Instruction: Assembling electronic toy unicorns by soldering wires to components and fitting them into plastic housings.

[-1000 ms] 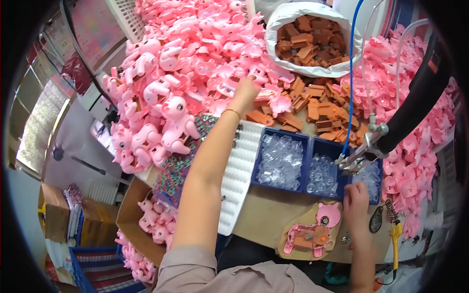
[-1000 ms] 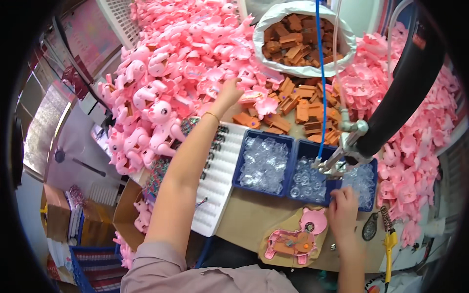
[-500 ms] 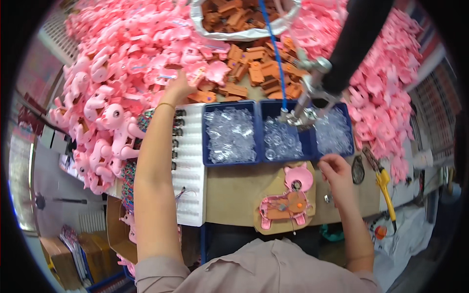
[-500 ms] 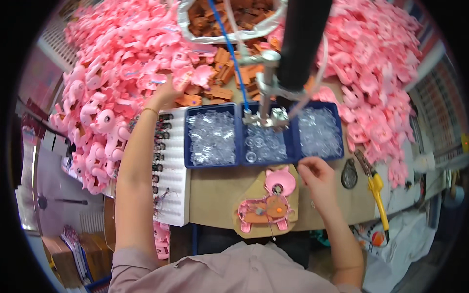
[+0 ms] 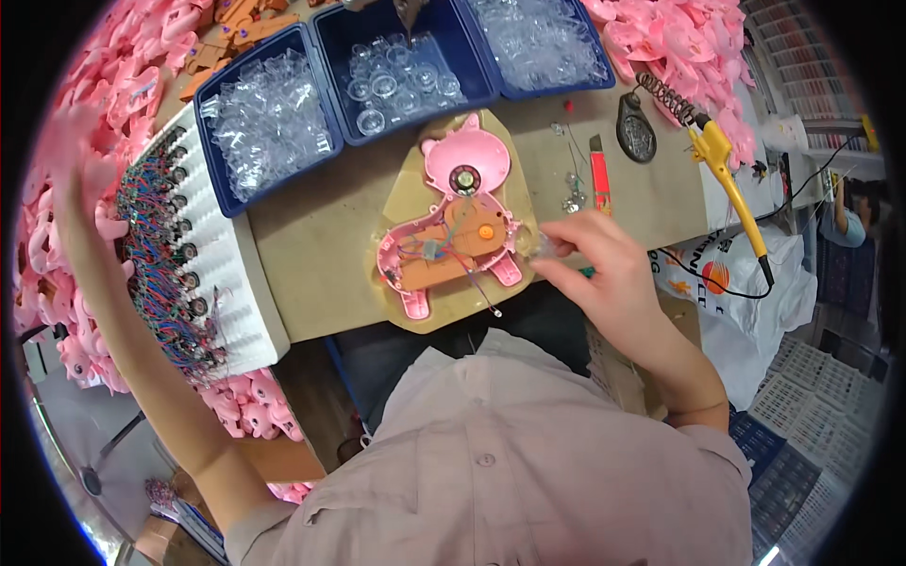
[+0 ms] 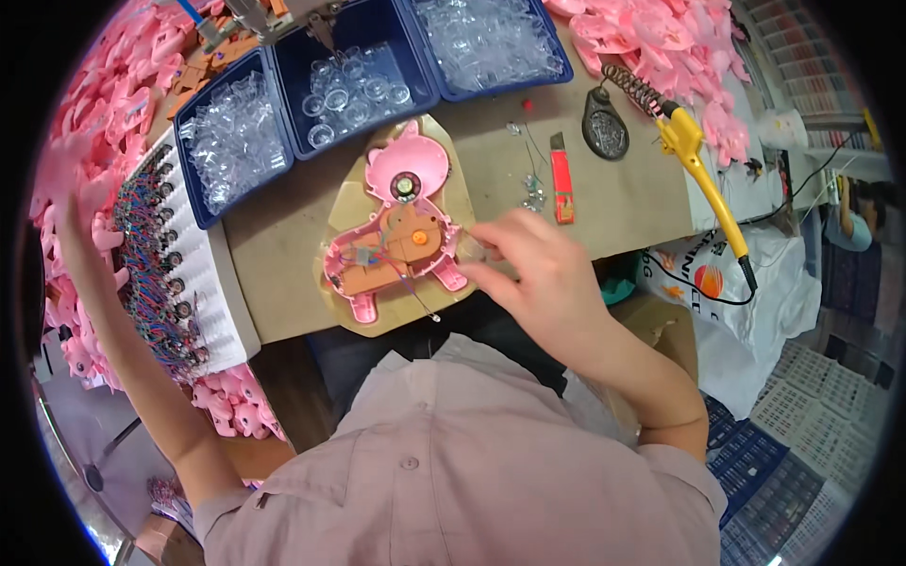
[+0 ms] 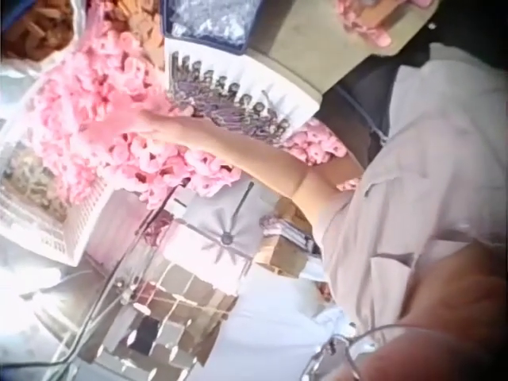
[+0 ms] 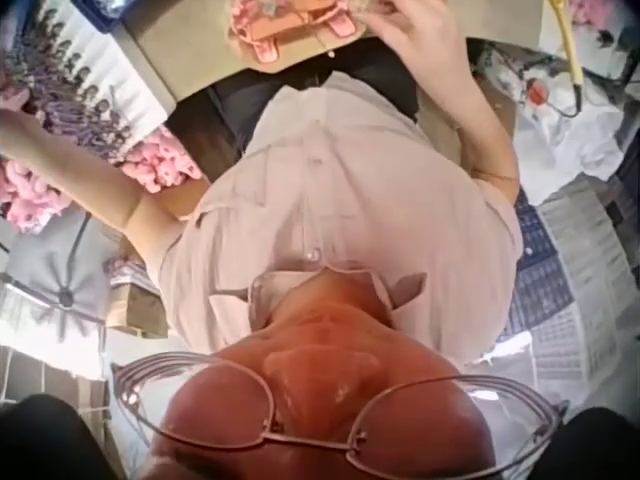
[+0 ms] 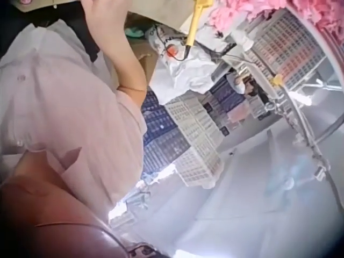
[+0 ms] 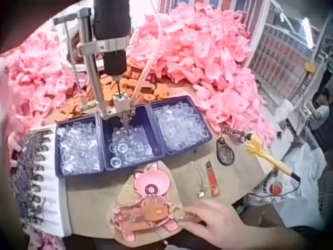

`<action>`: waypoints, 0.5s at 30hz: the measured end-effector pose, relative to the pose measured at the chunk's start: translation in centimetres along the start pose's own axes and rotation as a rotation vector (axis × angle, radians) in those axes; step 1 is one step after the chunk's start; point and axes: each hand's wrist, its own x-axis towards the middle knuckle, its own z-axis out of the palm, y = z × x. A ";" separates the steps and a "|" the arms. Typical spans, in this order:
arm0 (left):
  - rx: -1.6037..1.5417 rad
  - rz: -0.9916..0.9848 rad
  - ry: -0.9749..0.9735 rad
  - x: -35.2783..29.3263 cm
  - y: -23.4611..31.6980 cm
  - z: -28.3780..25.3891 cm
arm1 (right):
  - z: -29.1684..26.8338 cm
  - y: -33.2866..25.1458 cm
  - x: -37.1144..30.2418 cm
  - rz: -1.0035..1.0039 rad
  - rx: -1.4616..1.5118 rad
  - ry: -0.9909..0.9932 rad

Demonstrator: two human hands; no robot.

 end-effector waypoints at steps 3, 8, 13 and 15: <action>-0.035 0.094 -0.054 -6.8 -1.3 -1.6 | 1.5 0.2 0.4 -0.030 -0.241 -0.041; -0.086 0.000 -0.255 -17.2 2.1 -1.5 | 1.6 0.7 0.4 -0.106 -0.365 -0.089; 0.218 0.414 -0.264 -19.3 5.3 2.7 | -0.6 -1.3 0.7 0.015 0.739 -0.049; 0.241 0.544 -0.236 -19.5 6.1 4.2 | -0.4 -3.6 1.8 0.055 0.898 -0.050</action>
